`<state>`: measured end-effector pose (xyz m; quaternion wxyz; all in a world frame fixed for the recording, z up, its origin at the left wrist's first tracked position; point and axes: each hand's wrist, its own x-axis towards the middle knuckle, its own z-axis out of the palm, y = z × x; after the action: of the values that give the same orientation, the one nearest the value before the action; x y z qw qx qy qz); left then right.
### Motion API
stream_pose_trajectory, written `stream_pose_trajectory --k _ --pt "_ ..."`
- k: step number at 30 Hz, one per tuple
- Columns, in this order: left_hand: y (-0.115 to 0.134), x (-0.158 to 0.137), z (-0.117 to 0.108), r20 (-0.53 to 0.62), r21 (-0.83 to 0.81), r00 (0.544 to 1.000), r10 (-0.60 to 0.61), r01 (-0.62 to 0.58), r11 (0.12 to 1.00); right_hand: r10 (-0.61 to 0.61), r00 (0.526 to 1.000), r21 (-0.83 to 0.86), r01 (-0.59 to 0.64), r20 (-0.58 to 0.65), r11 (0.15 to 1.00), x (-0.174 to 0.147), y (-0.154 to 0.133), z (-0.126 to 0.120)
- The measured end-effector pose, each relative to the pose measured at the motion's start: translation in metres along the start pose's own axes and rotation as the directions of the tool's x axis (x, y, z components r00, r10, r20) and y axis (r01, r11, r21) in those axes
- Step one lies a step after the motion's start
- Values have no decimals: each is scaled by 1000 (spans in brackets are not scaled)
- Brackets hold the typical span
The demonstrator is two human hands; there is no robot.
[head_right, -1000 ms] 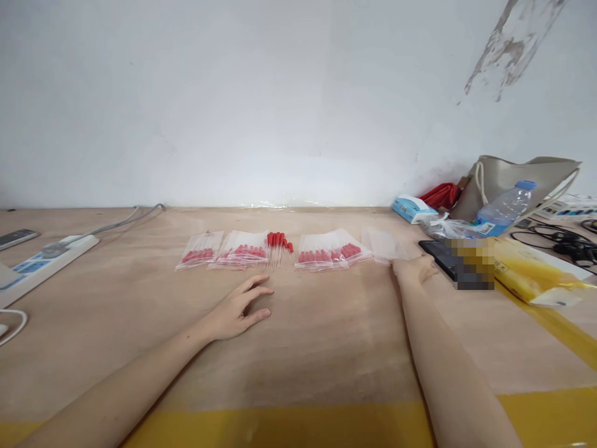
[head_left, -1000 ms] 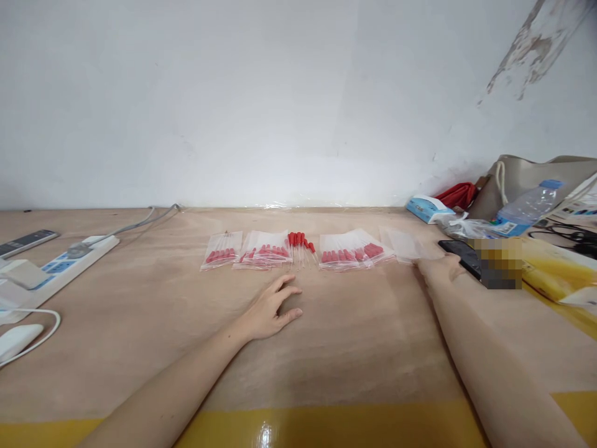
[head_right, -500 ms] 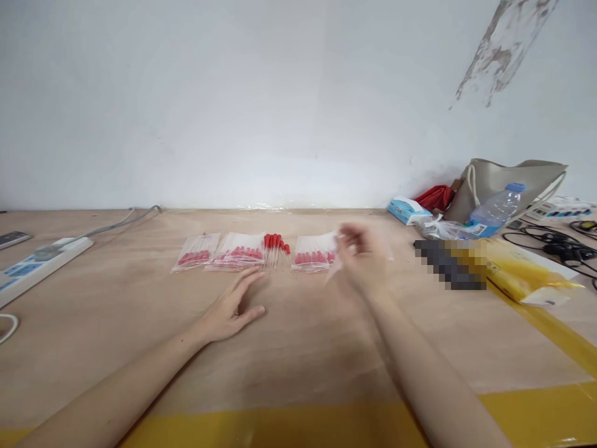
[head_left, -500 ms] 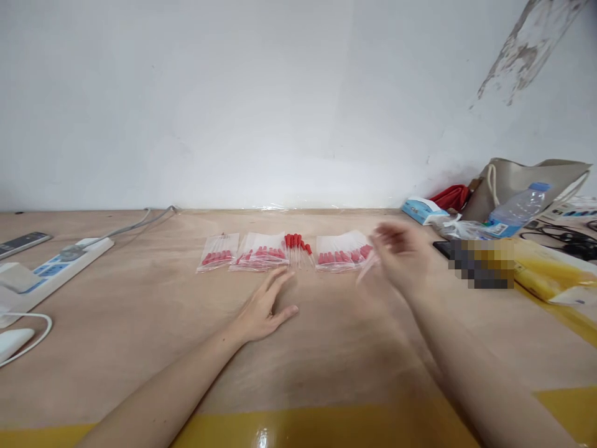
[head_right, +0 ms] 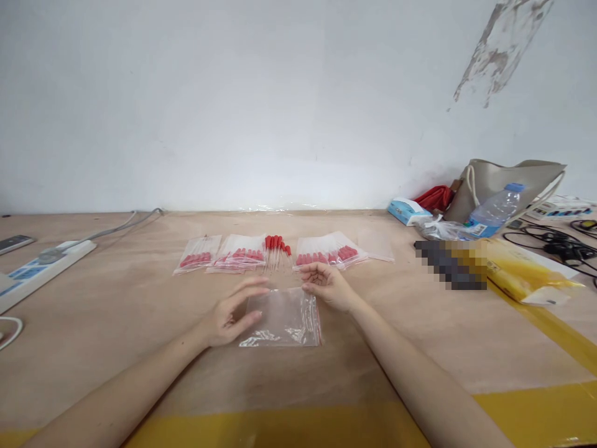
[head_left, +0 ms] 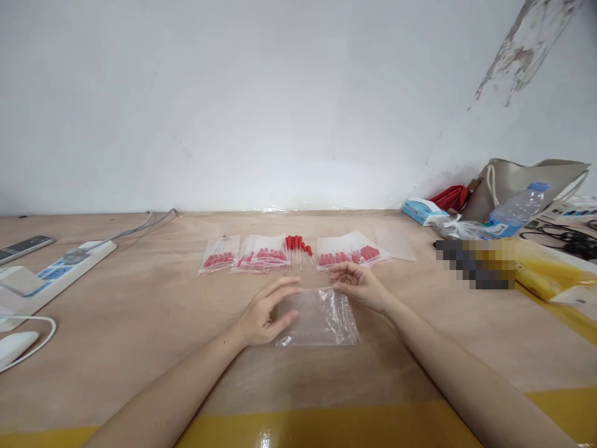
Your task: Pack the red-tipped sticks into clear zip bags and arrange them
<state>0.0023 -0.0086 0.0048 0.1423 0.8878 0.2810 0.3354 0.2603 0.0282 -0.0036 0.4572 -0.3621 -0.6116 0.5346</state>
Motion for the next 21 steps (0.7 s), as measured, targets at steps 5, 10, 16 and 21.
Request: stream_pose_trajectory --k 5,10,16,21 --pt "1 2 0 392 123 916 -80 34 992 -40 982 -308 -20 -186 951 3 10 6" --pt "-1 4 1 430 171 892 -138 70 983 285 929 -450 -365 -237 815 -8 2 2" --pt "-2 3 1 426 189 895 -135 58 980 411 886 -414 -463 -214 783 -21 6 4" --pt "-1 3 0 412 185 906 -103 28 982 383 908 -263 -417 -173 870 -18 2 11"
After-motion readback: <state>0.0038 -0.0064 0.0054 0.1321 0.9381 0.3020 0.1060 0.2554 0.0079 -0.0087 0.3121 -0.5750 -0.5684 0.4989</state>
